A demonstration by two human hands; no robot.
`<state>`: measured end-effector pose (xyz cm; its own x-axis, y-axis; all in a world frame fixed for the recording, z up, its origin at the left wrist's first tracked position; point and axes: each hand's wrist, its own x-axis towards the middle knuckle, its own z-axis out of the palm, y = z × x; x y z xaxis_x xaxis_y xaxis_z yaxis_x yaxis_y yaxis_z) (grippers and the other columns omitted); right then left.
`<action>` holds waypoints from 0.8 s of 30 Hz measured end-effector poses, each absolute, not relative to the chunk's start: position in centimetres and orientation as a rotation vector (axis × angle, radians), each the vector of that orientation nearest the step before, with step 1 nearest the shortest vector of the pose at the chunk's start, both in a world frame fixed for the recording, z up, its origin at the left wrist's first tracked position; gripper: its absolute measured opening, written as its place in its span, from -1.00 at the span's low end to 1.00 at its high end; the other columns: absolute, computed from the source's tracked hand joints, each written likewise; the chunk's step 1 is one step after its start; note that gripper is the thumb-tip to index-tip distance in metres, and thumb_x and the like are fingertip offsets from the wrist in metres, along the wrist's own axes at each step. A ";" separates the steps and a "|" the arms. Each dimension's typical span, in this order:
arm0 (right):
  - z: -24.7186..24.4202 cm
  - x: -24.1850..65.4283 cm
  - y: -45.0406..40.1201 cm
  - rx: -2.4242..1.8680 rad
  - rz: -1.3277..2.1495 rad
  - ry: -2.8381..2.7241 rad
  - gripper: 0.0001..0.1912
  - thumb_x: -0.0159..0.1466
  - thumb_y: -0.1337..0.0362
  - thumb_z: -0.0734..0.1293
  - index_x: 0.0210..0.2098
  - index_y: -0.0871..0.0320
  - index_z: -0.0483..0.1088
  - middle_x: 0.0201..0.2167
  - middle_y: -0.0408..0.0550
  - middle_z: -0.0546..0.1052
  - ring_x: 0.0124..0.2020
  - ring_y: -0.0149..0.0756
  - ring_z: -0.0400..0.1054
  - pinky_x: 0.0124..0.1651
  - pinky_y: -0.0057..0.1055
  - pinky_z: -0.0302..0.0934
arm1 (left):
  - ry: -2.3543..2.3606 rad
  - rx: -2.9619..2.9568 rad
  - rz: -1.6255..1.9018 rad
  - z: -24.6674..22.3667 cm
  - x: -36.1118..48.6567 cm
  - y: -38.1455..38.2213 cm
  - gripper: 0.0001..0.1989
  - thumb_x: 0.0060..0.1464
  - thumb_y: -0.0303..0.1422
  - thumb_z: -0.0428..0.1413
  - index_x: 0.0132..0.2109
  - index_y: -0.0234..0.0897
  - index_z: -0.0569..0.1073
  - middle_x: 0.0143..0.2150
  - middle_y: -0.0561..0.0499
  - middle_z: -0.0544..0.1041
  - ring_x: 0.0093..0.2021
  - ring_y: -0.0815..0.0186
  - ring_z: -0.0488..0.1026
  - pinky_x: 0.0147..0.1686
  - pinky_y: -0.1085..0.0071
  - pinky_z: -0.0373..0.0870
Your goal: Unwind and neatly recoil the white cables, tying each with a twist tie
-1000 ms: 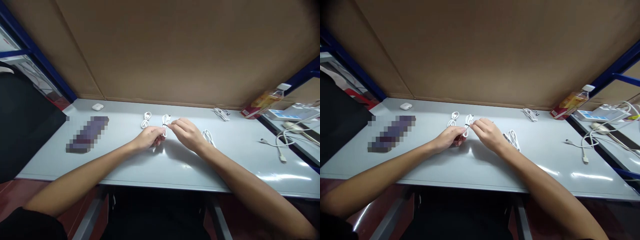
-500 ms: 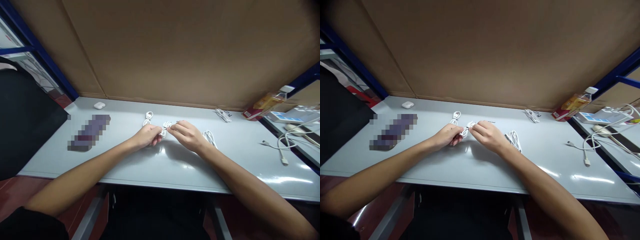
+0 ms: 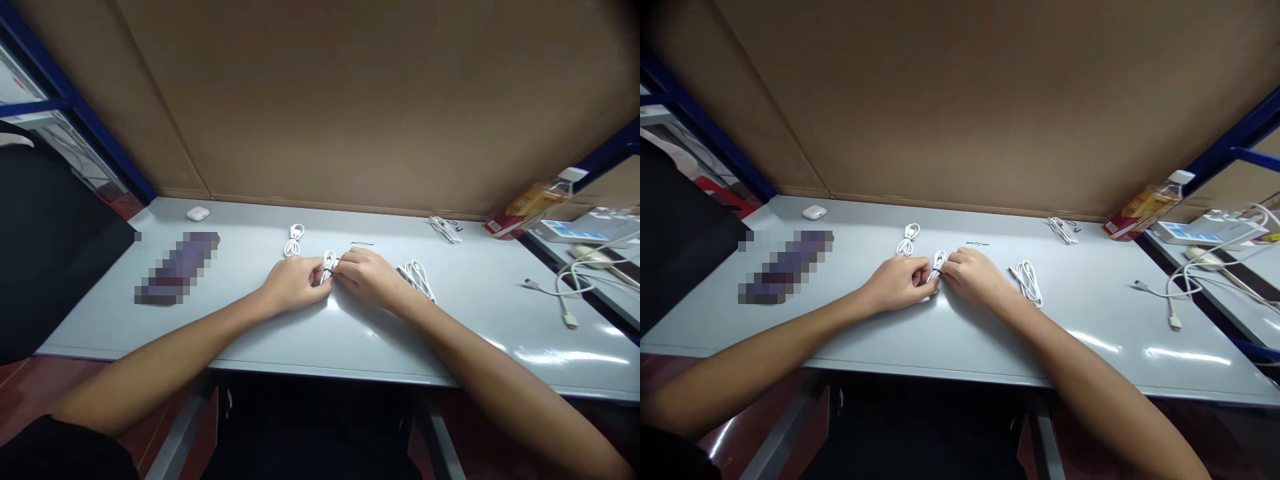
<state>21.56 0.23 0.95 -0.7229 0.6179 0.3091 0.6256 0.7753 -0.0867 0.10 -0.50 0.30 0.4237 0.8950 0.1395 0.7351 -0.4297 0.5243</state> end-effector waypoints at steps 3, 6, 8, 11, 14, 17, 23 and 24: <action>1.1 21.8 0.6 -0.949 0.040 -2.590 -0.79 0.38 0.43 0.30 -0.31 0.15 0.56 -0.34 0.01 0.61 -0.28 -0.19 0.39 -0.13 -0.28 0.22 | 1.488 2.253 0.547 0.4 0.3 -0.4 -0.74 0.06 -0.21 0.12 -0.49 -0.21 0.29 -0.53 0.08 0.47 -0.49 0.30 0.34 -0.45 0.34 0.11; 2.0 22.8 1.3 -1.006 0.115 -2.438 -0.85 0.39 0.30 0.34 -0.20 0.15 0.58 -0.19 0.09 0.64 -0.12 -0.08 0.46 -0.04 -0.19 0.29 | 1.588 2.214 0.558 0.6 0.2 0.3 -0.73 0.05 -0.21 0.12 -0.51 -0.20 0.29 -0.54 0.08 0.46 -0.49 0.28 0.34 -0.45 0.33 0.10; 3.3 24.1 1.7 -1.129 0.116 -2.317 -0.83 0.39 0.24 0.33 -0.21 0.12 0.58 -0.17 0.10 0.64 -0.11 -0.04 0.47 -0.06 -0.16 0.31 | 1.678 2.208 0.580 0.8 -0.3 1.0 -0.75 0.05 -0.22 0.13 -0.50 -0.19 0.31 -0.53 0.08 0.47 -0.48 0.26 0.34 -0.44 0.33 0.08; 5.5 27.3 2.4 -1.449 0.165 -2.177 -0.76 0.38 0.16 0.31 -0.30 0.11 0.57 -0.26 0.06 0.63 -0.27 -0.11 0.49 -0.21 -0.20 0.29 | 1.824 2.204 0.622 1.0 -1.1 2.2 -0.82 0.04 -0.23 0.13 -0.45 -0.17 0.36 -0.49 0.06 0.49 -0.47 0.23 0.34 -0.44 0.32 0.07; 7.0 31.3 3.0 -1.845 0.355 -2.174 -0.67 0.27 -0.03 0.40 -0.17 0.09 0.59 -0.21 0.05 0.63 -0.31 -0.08 0.51 -0.28 -0.19 0.32 | 1.871 2.208 0.669 0.8 -1.7 3.2 -0.81 0.07 -0.22 0.14 -0.43 -0.17 0.37 -0.47 0.05 0.50 -0.45 0.23 0.37 -0.43 0.33 0.09; 7.3 34.2 3.5 -2.166 0.743 -2.146 -0.32 0.02 -0.10 0.58 0.06 0.05 0.54 -0.02 0.11 0.60 -0.36 -0.07 0.55 -0.27 -0.12 0.41 | 1.863 2.222 0.713 0.4 -1.9 3.7 -0.75 0.14 -0.16 0.13 -0.39 -0.18 0.34 -0.47 0.06 0.48 -0.45 0.25 0.37 -0.42 0.34 0.11; 6.3 32.7 3.5 -2.083 1.116 -2.154 -0.43 0.02 0.08 0.61 0.00 0.00 0.52 0.05 0.03 0.58 -0.41 -0.18 0.59 -0.24 -0.18 0.44 | 1.624 2.451 0.919 0.1 -1.3 2.9 -0.76 0.22 -0.16 0.10 -0.34 -0.20 0.36 -0.43 0.05 0.42 -0.38 0.25 0.38 -0.39 0.35 0.16; 6.0 31.8 3.4 -2.006 1.121 -2.187 -0.46 0.04 0.08 0.60 -0.01 0.00 0.52 0.04 0.03 0.58 -0.40 -0.18 0.59 -0.27 -0.21 0.43 | 1.491 2.510 0.927 0.1 -1.1 2.5 -0.78 0.22 -0.19 0.10 -0.32 -0.21 0.39 -0.42 0.05 0.42 -0.35 0.25 0.39 -0.36 0.35 0.21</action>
<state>31.75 3.38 5.98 -0.2002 0.8609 -0.4677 0.8823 -0.0491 -0.4680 -1.07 2.50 0.12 0.3436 0.8204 0.4571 0.7729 -0.5235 0.3586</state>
